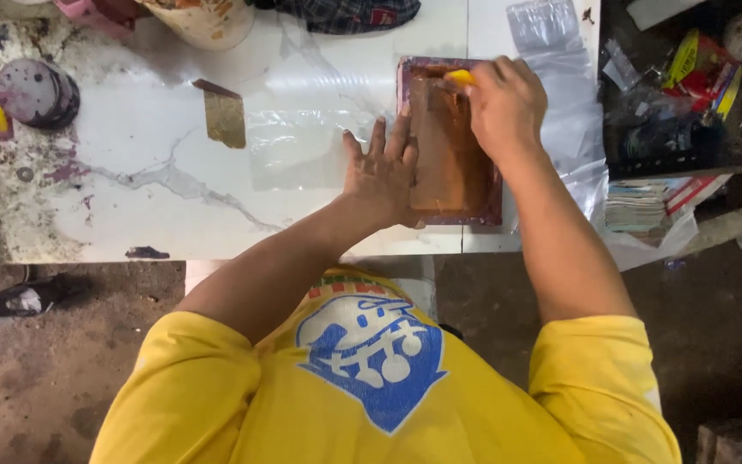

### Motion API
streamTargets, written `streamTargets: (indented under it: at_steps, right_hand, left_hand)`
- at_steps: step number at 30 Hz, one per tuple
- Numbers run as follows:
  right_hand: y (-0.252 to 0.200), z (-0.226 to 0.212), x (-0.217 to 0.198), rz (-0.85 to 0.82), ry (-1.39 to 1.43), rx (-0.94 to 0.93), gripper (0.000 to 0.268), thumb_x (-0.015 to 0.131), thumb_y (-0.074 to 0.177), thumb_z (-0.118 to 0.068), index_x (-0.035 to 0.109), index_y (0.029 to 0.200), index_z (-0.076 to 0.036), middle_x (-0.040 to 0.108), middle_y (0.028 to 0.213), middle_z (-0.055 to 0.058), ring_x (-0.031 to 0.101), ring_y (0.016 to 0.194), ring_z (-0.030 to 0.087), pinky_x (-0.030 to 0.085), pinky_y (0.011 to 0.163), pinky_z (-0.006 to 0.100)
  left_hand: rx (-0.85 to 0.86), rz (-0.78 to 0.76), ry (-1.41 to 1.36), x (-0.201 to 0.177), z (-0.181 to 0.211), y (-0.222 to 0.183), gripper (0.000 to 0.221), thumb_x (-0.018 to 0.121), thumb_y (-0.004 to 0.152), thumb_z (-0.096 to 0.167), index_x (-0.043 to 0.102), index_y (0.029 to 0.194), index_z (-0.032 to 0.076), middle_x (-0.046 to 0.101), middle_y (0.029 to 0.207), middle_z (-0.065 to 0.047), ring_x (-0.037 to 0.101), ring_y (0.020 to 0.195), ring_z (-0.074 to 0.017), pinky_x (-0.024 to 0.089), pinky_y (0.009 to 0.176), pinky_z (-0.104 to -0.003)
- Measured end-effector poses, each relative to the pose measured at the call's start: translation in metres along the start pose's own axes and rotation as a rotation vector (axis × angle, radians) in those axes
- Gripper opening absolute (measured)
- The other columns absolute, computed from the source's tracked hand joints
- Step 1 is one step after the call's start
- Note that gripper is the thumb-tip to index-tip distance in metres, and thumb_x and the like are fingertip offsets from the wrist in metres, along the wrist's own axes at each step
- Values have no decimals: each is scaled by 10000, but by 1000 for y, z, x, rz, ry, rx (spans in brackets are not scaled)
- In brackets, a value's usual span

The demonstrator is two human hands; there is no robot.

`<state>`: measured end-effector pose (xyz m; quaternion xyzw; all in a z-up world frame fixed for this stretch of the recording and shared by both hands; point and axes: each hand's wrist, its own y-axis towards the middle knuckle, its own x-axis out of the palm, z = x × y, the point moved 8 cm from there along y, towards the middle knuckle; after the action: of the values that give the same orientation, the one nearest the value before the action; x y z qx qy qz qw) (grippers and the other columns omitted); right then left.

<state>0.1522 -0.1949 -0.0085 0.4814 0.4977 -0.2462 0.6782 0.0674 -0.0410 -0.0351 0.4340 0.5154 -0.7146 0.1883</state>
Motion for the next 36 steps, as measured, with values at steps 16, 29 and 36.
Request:
streamTargets:
  at_steps: [16,29,36]
  right_hand:
    - [5,-4,32,-228,28,-189,169,607,889,-19,601,771,-140,547,752,-3,508,689,236,422,532,361]
    - [-8,-3,49,-183,133,-259,165,598,890,63,566,809,-77,506,844,26,446,847,243,451,561,390]
    - [-73,-22,49,-161,194,-359,124,612,1007,-160,639,894,-117,528,916,59,561,975,321,505,744,403]
  left_hand:
    - [-150,-133,-14,-8,19,-5,1460,665,691,915,-87,1640,100,-231,1697,-113,-41,1578,-388,165,1116,-780]
    - [-192,-148,-8,-5,25,0,1501,739,685,845,-120,1623,48,-224,1694,-153,-24,1573,-431,159,1117,-778]
    - [-143,-3,29,-13,29,-8,1409,729,660,878,160,1612,8,41,1688,-249,209,1530,-439,200,1060,-819]
